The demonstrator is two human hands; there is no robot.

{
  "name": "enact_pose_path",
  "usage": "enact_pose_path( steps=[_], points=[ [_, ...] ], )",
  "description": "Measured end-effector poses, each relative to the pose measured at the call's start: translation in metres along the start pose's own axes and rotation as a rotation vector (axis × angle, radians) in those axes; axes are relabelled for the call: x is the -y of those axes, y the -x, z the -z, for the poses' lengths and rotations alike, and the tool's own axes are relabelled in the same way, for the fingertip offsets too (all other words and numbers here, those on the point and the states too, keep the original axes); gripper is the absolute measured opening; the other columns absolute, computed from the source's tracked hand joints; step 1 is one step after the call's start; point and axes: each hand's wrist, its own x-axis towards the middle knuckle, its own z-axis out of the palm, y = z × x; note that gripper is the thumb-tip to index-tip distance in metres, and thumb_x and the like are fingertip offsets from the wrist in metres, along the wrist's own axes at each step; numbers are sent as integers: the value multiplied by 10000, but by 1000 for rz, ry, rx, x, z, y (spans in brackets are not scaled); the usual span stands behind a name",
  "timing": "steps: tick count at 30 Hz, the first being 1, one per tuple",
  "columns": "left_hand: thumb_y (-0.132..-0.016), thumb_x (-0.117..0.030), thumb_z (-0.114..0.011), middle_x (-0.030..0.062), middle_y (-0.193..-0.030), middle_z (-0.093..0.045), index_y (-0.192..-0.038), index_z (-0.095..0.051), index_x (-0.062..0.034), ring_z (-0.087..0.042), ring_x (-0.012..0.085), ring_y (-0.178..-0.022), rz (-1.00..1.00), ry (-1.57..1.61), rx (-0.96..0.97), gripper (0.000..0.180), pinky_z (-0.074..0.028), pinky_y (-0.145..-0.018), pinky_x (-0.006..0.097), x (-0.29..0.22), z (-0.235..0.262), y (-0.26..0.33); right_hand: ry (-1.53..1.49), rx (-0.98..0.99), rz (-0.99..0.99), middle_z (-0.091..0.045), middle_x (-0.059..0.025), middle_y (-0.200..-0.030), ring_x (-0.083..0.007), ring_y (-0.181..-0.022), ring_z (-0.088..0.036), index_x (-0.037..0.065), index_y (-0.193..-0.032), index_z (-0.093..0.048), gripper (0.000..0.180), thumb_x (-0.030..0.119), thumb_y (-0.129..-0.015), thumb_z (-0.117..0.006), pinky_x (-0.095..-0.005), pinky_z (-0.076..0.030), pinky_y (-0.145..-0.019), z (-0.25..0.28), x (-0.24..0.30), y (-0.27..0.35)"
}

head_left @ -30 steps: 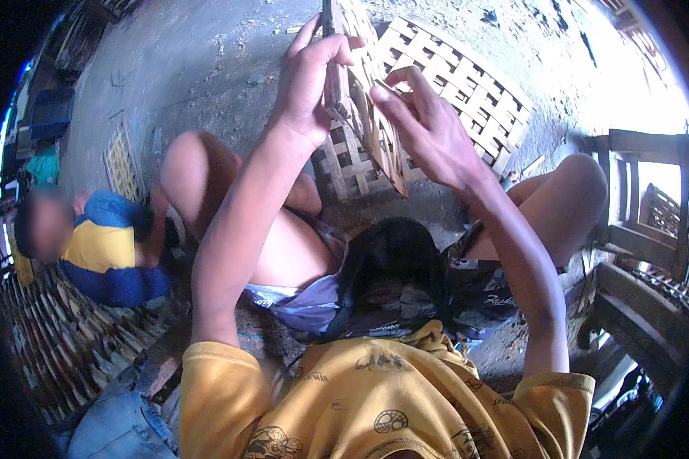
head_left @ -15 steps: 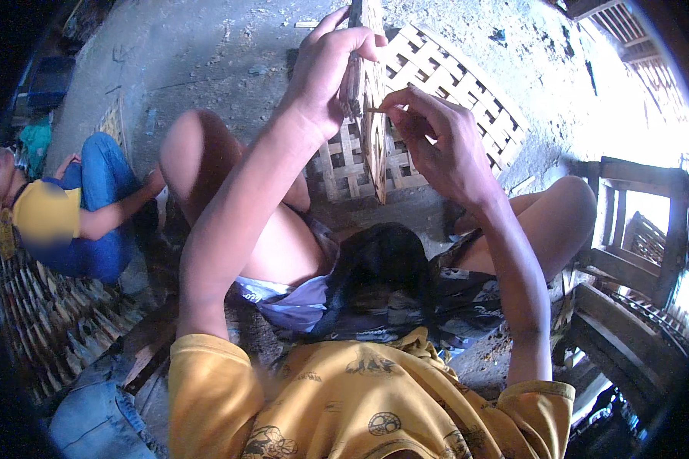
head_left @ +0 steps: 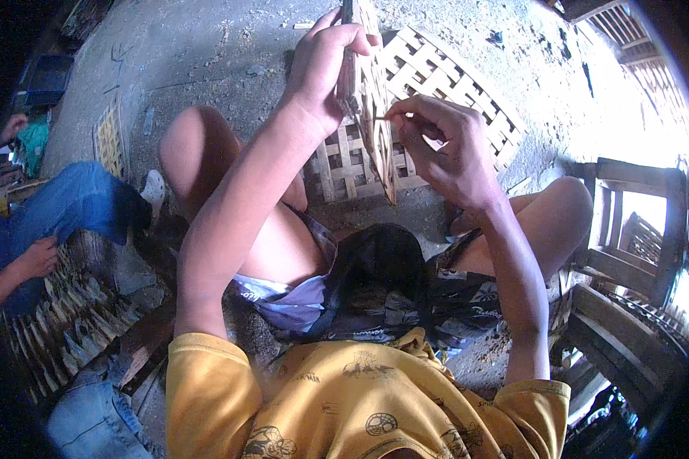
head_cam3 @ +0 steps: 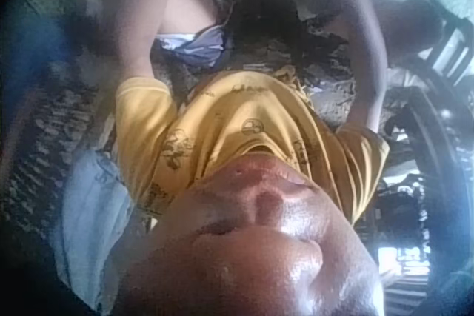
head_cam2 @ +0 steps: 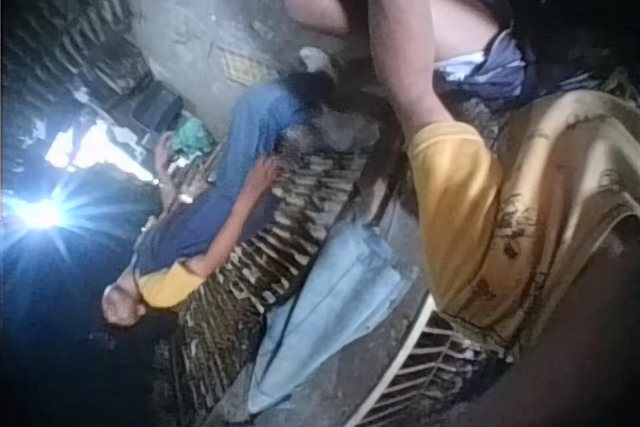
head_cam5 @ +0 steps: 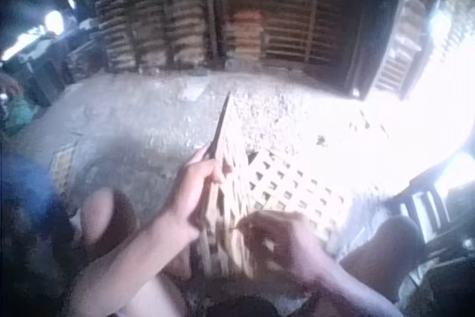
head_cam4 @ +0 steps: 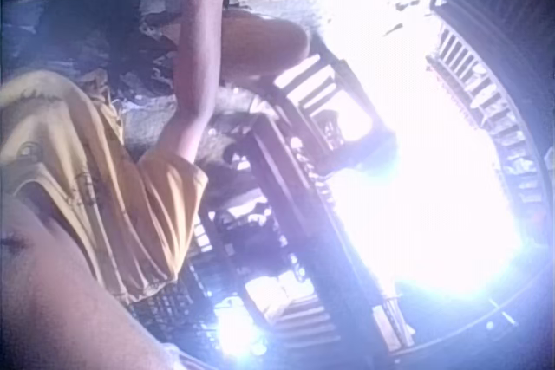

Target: The person sits on the floor and weaves thin bamboo strips into a square lattice panel by hand. They interlace strips through a pre-formed frame, occasionally adjusting the panel and continuing the weave pattern.

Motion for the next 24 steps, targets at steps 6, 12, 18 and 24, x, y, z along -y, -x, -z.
enact_pose_path(
  steps=[6,12,18,24],
  points=[
    [-822,-84,-521,96,-1090,-644,-1376,-560,-51,-660,175,-904,2,-56,23,556,-619,-750,315,9,29,-13,117,-36,43,-731,-109,-891,-140,-752,-691,1,-1112,-735,159,-18,-973,-659,-296,-560,-689,-15,-5,0],
    [-781,-54,-539,107,-1013,-595,-1241,-550,-16,-622,201,-892,-39,-21,28,462,-598,-806,360,7,16,-6,-48,-6,53,-727,-103,-886,-138,-722,-671,7,-1097,-742,166,-28,-953,-667,-310,-547,-676,-8,0,4],
    [-754,-42,-550,107,-969,-569,-1141,-547,-6,-600,203,-867,-28,-35,21,388,-583,-803,360,6,12,-3,54,-81,26,-727,-177,-897,-354,-791,-734,52,-1074,-717,178,49,-898,-692,-425,-578,-713,-15,-3,1],
    [-741,-46,-555,112,-972,-578,-1114,-555,-9,-600,205,-865,-23,-35,2,375,-579,-798,362,9,15,-5,-10,54,69,-719,-97,-896,-131,-744,-676,-12,-1080,-739,144,-21,-959,-663,-303,-547,-667,-8,1,4]
  ],
)
